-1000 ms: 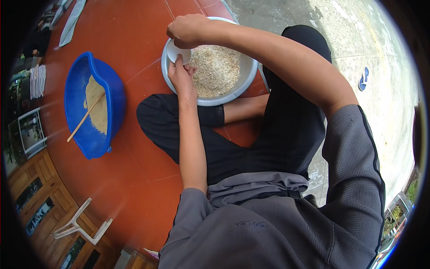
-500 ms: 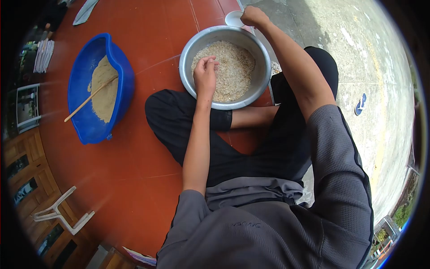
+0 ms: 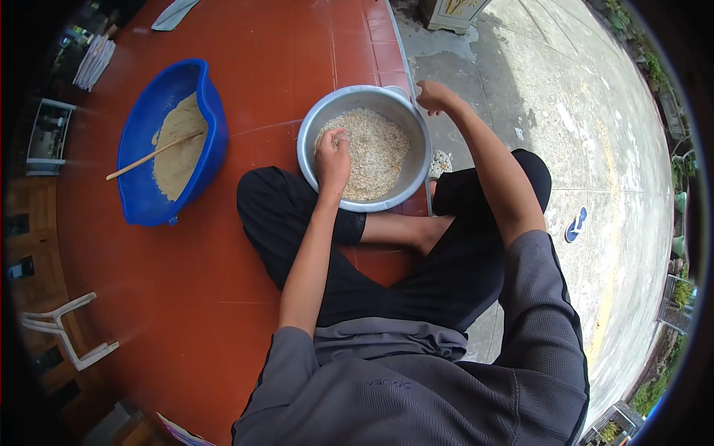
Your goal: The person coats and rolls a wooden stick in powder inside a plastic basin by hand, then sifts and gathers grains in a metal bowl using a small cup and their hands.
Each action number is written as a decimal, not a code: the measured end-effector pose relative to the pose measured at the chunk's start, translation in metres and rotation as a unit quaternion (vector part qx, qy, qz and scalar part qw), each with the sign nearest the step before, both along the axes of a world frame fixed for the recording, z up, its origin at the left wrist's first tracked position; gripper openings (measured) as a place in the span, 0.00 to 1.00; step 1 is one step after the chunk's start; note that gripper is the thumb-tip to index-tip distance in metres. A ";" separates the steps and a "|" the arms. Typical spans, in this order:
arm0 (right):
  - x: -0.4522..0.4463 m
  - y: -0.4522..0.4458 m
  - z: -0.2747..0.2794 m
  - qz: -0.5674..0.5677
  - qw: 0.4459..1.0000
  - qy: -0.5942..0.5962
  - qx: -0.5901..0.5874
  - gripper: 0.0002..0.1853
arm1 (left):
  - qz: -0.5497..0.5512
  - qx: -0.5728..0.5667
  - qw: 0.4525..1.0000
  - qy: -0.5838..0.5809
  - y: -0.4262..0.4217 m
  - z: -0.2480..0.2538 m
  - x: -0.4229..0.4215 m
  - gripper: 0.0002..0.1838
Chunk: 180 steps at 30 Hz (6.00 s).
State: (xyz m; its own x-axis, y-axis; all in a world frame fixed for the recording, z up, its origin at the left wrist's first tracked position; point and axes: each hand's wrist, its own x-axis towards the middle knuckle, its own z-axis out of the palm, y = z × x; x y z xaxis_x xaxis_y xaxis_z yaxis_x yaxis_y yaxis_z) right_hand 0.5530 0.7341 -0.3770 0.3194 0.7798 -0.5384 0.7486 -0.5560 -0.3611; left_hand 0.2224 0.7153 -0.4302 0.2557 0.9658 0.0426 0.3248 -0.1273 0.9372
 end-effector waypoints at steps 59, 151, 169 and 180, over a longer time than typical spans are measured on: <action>-0.115 -0.031 0.106 0.425 0.898 -0.031 0.108 0.25 | -0.047 0.020 0.999 0.002 -0.035 0.040 0.007 0.22; -0.051 0.009 0.106 0.200 0.933 -0.075 0.288 0.10 | -0.083 0.023 0.996 -0.023 -0.035 0.024 0.015 0.22; -0.123 -0.016 0.091 0.481 0.858 0.084 0.160 0.10 | -0.099 -0.031 0.994 -0.018 -0.033 0.025 0.013 0.17; -0.130 -0.019 0.084 0.491 0.854 0.088 0.148 0.10 | -0.093 -0.030 0.995 -0.020 -0.034 0.020 0.014 0.16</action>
